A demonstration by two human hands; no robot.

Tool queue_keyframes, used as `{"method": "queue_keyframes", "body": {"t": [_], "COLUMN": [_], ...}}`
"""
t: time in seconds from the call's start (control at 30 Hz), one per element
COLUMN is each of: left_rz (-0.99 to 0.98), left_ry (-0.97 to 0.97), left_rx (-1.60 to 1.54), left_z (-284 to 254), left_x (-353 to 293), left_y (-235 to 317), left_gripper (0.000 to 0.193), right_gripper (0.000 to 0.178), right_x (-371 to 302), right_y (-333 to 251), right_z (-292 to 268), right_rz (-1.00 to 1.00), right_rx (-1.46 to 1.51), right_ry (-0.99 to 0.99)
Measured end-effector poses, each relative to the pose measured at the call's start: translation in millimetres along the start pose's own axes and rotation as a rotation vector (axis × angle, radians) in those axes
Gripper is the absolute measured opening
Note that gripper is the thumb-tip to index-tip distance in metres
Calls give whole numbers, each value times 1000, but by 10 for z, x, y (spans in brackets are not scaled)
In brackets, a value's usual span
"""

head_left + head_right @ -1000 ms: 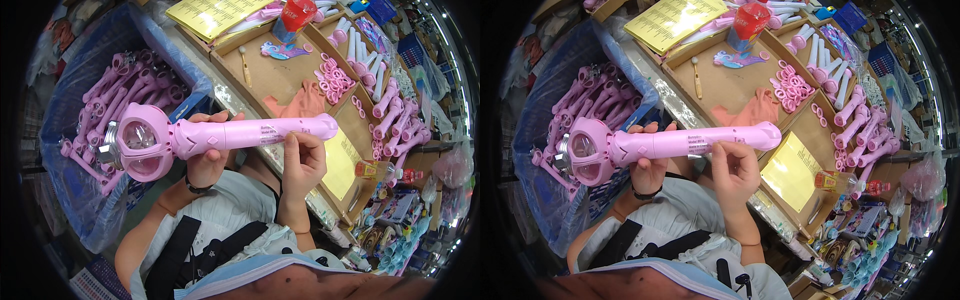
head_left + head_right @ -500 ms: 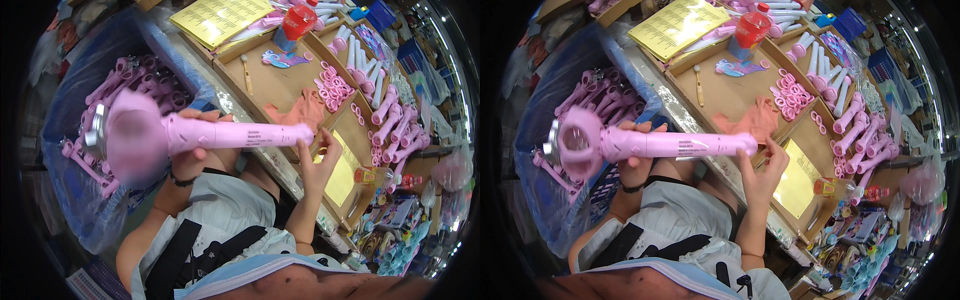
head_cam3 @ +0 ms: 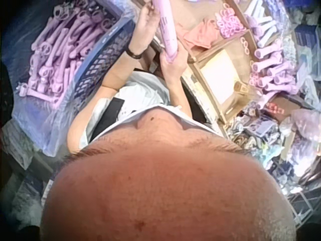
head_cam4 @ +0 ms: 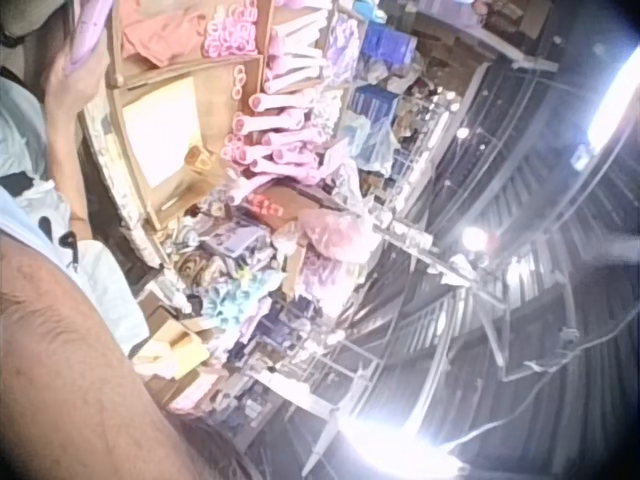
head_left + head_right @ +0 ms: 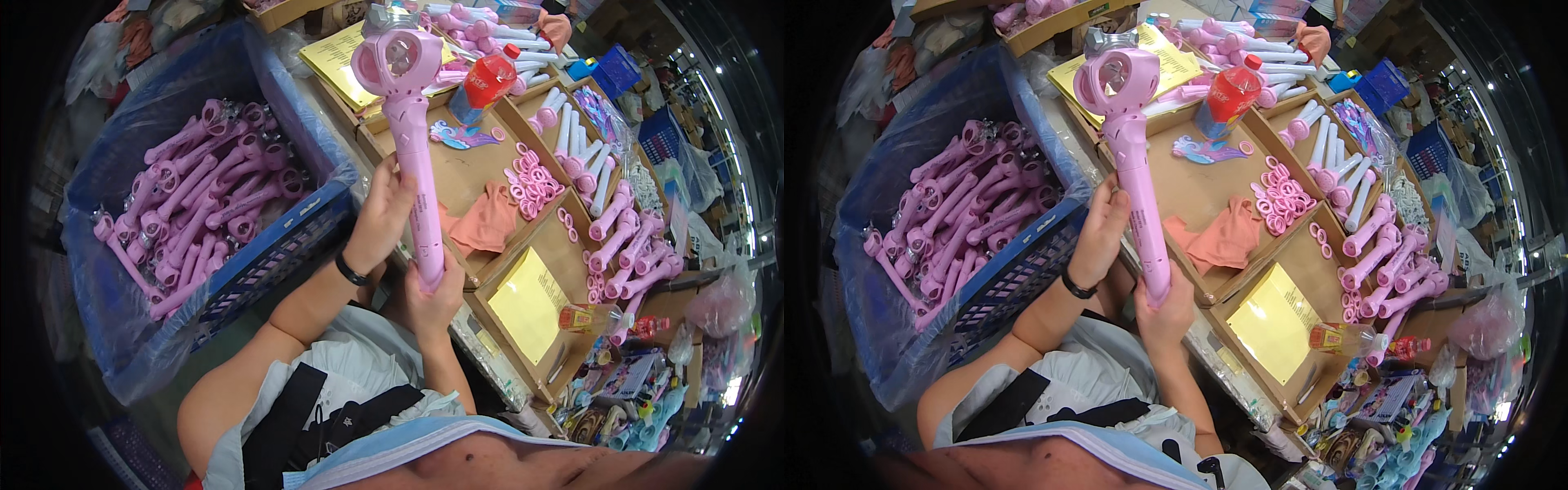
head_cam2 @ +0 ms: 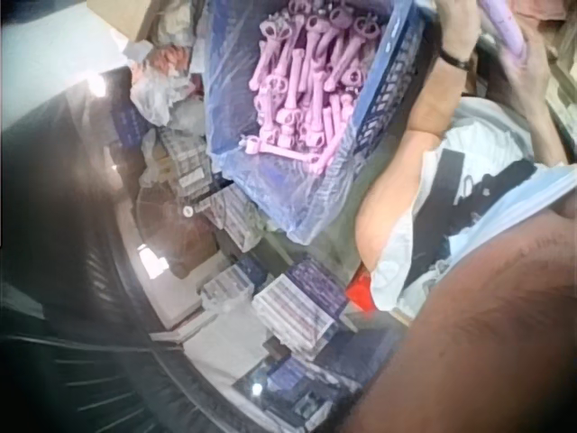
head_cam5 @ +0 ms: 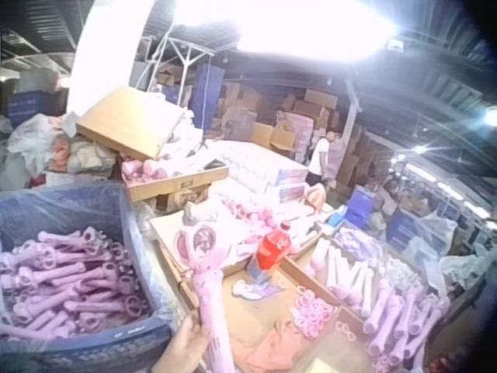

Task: The person assembles pink light sticks by attaching a crown-shaped top piece, wiping the handle with a cloth, and applying a small sticker. The person repeats this process for multiple light sticks.

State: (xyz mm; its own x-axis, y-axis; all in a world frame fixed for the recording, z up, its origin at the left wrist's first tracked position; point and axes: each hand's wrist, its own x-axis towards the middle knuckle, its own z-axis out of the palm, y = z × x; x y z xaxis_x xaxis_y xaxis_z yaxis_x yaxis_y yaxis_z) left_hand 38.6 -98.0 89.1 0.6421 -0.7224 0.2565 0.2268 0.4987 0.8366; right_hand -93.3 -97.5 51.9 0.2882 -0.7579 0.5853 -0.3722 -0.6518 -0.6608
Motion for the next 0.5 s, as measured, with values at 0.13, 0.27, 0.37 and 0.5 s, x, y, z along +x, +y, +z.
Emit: {"method": "queue_keyframes", "body": {"t": [0.13,0.27,0.37,0.5], "left_rz": [223,253,-96,-645], "left_ry": [123,141,83,-281], "left_rx": [247,68,-223,-860], "left_z": [2,-44,-13,107], "left_x": [-67,-45,-17,-9], "left_y": [-220,-193,-70,5], "left_gripper": [51,50,68,100], "right_gripper": [51,55,55,54], "right_x": [-162,-282,-357,-443], "right_y": [-25,-79,-132,-175], "right_z": [9,24,22,-45], "right_rz": [73,111,246,428], "right_rx": [70,182,473,768], "right_ry": [-81,-147,-238,-340]}}
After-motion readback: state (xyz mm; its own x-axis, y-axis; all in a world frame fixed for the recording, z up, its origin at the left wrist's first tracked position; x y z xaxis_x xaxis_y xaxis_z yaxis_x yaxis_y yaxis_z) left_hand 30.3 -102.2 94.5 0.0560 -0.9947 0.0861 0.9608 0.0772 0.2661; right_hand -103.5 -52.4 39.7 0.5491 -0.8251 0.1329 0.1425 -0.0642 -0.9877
